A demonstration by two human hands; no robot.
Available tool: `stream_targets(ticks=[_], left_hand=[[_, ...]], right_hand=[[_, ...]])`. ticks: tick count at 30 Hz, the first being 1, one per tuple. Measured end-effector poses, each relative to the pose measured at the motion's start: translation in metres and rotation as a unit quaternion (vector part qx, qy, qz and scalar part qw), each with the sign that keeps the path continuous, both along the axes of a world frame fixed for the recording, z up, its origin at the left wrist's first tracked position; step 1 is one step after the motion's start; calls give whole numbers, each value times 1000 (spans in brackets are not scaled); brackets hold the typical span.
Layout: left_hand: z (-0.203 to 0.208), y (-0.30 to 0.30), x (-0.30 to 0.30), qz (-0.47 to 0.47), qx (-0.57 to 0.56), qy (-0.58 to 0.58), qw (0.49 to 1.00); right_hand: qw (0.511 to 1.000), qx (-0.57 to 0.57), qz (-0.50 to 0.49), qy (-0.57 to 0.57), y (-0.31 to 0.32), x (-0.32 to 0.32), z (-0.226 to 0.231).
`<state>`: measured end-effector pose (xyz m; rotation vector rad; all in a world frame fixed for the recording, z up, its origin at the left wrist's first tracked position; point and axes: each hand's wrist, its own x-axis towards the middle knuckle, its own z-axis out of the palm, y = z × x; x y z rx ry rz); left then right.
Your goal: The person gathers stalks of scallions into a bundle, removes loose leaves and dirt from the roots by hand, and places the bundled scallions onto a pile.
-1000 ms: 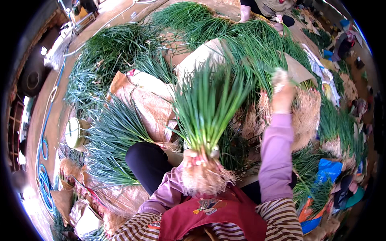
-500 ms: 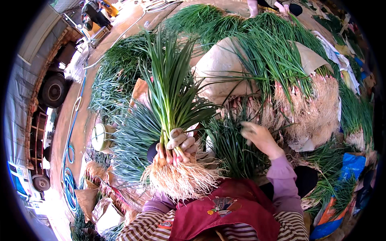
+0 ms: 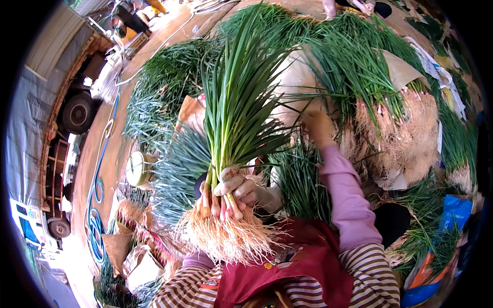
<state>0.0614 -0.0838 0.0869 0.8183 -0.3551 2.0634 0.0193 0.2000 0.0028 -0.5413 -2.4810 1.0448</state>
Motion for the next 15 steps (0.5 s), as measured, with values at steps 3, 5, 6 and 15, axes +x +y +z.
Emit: stream_targets(ticks=[3, 5, 6, 15], left_hand=[[12, -6, 0, 19, -7, 13, 1000], [10, -4, -3, 27, 0, 16, 1000], [12, 3, -5, 26, 3, 21, 999], [65, 48, -11, 229, -142, 47, 962]], right_hand=[[943, 239, -40, -229, 60, 88, -81], [888, 166, -43, -426, 69, 157, -92], [853, 172, 2, -493, 84, 195, -117], [779, -366, 509, 8, -70, 109, 104]])
